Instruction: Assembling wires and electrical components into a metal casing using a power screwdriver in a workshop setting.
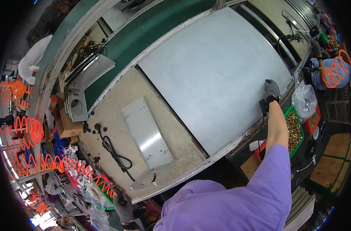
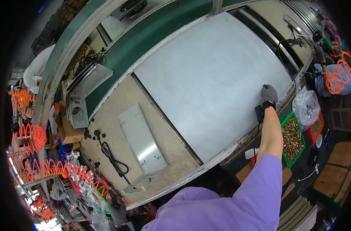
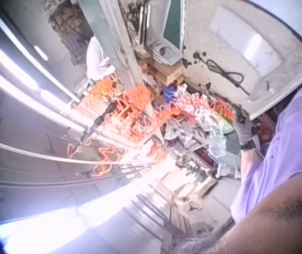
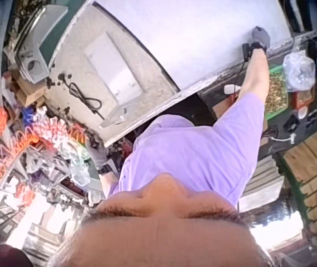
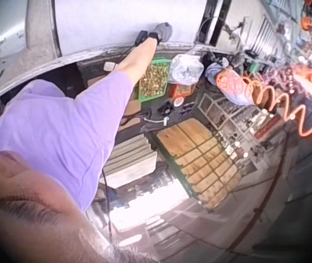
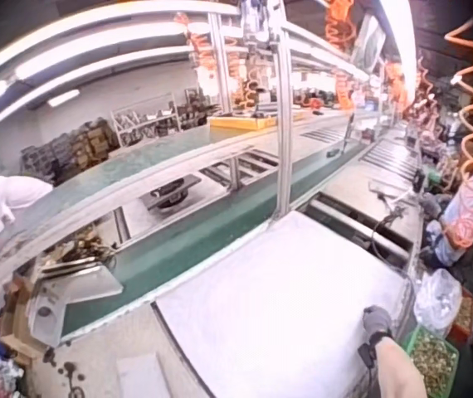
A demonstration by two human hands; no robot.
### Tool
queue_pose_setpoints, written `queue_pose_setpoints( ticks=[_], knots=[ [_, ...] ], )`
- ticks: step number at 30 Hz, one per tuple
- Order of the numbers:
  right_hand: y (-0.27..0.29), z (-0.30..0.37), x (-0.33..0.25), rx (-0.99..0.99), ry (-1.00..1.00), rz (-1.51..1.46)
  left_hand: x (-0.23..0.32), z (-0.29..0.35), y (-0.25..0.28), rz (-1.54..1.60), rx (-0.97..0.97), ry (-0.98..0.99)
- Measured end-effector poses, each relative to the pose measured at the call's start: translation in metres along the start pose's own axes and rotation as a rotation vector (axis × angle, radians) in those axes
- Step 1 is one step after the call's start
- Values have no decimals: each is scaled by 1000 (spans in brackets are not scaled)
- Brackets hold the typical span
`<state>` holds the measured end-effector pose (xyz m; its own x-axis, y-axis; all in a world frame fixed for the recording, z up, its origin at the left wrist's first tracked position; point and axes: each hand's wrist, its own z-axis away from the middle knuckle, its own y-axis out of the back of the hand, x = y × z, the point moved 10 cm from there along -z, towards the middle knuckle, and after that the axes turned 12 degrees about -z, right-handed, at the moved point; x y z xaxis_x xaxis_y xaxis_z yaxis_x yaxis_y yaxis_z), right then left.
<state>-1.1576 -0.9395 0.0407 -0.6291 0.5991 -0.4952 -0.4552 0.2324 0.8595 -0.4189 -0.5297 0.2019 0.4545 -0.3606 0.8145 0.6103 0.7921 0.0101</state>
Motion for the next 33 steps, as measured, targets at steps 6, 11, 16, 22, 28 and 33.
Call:
queue_pose_setpoints(
  ticks=[6,11,16,22,28,33],
  knots=[
    [1,26,-49,-83,160,303,79,18,-45,-382,-29,-326],
    [-19,293,-251,-1157,749,-662,71,68,-162,-399,-405,-139],
    [55,485,-311,-1647,1260,-572,29,98,-247,-653,-772,56],
    [40,414,-310,-1270,1126,-460,13,96,-239,-557,-751,142],
    [-51,73,-138,-395,445,-209,30,77,-181,154,-673,229],
    [-30,-15,-1,-121,111,261,51,73,-120,-46,-474,21]
  ],
)
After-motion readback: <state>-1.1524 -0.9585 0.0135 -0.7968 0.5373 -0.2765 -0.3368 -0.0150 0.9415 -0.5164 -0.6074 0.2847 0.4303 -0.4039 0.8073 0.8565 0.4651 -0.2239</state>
